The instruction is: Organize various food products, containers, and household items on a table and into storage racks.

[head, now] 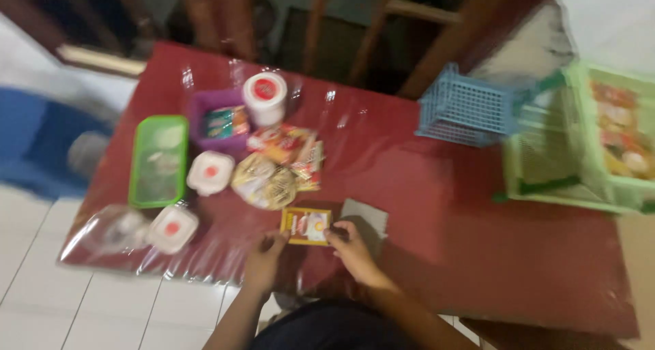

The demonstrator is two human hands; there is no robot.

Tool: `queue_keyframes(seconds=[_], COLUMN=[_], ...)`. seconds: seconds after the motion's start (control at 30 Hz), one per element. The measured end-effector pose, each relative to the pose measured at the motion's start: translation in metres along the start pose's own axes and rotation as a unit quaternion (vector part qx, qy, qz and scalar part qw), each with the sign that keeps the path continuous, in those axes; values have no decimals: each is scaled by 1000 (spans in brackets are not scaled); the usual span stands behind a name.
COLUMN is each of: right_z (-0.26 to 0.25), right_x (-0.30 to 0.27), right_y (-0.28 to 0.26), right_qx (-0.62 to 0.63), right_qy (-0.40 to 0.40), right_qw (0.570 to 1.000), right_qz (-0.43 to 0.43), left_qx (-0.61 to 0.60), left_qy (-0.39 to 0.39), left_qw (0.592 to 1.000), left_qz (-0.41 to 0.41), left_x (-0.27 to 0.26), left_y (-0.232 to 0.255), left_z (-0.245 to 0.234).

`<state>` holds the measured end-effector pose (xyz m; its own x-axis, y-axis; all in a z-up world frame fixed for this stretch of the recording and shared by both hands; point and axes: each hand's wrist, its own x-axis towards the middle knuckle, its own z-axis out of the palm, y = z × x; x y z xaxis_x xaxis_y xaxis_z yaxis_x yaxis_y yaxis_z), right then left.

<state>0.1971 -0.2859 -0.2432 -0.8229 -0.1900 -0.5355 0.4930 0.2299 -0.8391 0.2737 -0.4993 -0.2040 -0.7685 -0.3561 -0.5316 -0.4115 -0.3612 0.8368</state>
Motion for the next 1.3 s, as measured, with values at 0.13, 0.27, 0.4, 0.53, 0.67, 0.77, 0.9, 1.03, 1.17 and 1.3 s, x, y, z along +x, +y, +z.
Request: queue_keyframes(seconds=[0.13, 0.27, 0.4, 0.53, 0.67, 0.77, 0.9, 1.03, 1.17, 1.3], right_z=[-36, -83, -134, -190, -236, -262, -294, -314, -321, -319], right_x=[-17, -25, -20, -7, -11, -12, 21, 66, 115, 156], right_y=[-22, -22, -13, 7, 4, -6, 5, -24, -49, -68], right_qx=[116, 145, 157, 206, 251, 261, 367, 373, 383, 378], right_qy=[15, 17, 60, 81, 134, 165, 179, 160, 195, 215], right_qw=[992, 989, 986, 975, 959, 951, 913, 914, 902, 899], right_qz=[56, -7, 4, 18, -9, -12, -10, 0, -26, -59], left_qx=[-44, 31, 31, 26, 189, 221, 183, 155, 181, 201], left_qy=[-37, -64, -49, -79, -82, -83, -74, -49, -26, -21], left_qw=[998, 997, 998, 995, 977, 967, 978, 987, 981, 979], left_qz=[-28, 26, 33, 49, 46, 94, 71, -3, -61, 9], left_x=[12, 19, 18, 26, 20, 25, 21, 12, 20, 35], left_y=[9, 6, 0, -11, 2, -3, 4, 27, 36, 34], left_z=[41, 96, 160, 218, 269, 293, 312, 315, 311, 304])
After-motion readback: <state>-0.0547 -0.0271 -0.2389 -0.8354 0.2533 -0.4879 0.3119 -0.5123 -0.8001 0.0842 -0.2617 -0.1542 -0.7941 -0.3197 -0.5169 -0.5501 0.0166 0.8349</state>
